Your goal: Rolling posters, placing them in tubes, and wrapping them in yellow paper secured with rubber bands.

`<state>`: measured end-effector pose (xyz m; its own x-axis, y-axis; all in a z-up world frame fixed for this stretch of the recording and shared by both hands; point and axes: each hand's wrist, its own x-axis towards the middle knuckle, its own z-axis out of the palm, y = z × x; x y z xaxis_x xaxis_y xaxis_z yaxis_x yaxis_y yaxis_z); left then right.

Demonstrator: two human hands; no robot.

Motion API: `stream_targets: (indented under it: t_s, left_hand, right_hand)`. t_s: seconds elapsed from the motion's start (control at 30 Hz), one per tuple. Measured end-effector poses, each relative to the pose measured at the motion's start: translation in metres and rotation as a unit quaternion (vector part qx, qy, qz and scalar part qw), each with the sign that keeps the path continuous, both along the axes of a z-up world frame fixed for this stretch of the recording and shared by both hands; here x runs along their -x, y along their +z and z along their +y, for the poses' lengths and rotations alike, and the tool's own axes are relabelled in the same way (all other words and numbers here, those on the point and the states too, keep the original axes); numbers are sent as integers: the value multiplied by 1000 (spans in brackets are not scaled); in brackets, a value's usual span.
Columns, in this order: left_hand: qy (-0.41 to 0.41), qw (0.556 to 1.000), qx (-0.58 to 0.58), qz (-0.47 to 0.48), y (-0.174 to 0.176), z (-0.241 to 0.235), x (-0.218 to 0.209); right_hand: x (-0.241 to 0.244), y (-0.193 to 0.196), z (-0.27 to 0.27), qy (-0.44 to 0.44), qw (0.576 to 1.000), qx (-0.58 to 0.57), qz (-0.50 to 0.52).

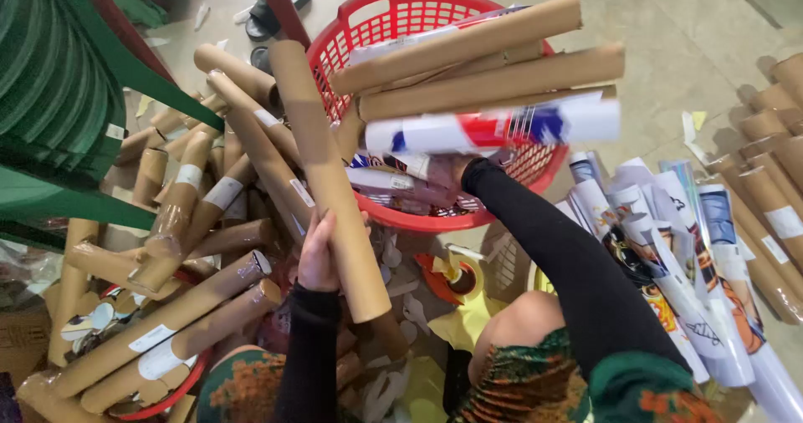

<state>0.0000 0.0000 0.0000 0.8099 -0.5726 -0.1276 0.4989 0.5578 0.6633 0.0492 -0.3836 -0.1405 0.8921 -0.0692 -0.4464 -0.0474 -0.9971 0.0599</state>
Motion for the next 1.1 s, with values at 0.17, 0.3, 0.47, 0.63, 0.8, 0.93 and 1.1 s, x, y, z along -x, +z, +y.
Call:
stream_targets:
  t_s: [0.17,0.3,0.47,0.63,0.8,0.93,1.1]
  left_hand:
    - [19,999,-19,32,0,7,-3]
    - [6,999,17,28,-9,6,-9]
    - [-4,997,33,66,-11,2,-6]
    - [27,996,26,78,6,-14,13]
    - [-38,998,53,0,11,-35,32]
    - [-36,998,44,9,1,-36,35]
    - [5,998,43,-46,-9,-26,28]
  right_hand:
    - [4,-13,-9,128,991,31,-12]
    - [17,56,-43,47,963,-265,-9]
    - [82,204,-53,1,962,-257,92]
    - [175,284,-42,-62,949,-298,88]
    - [199,218,58,-268,669,-687,-93]
    - [193,190,134,-303,547,-776,-88]
    - [195,192,180,-300,449,-835,-105]
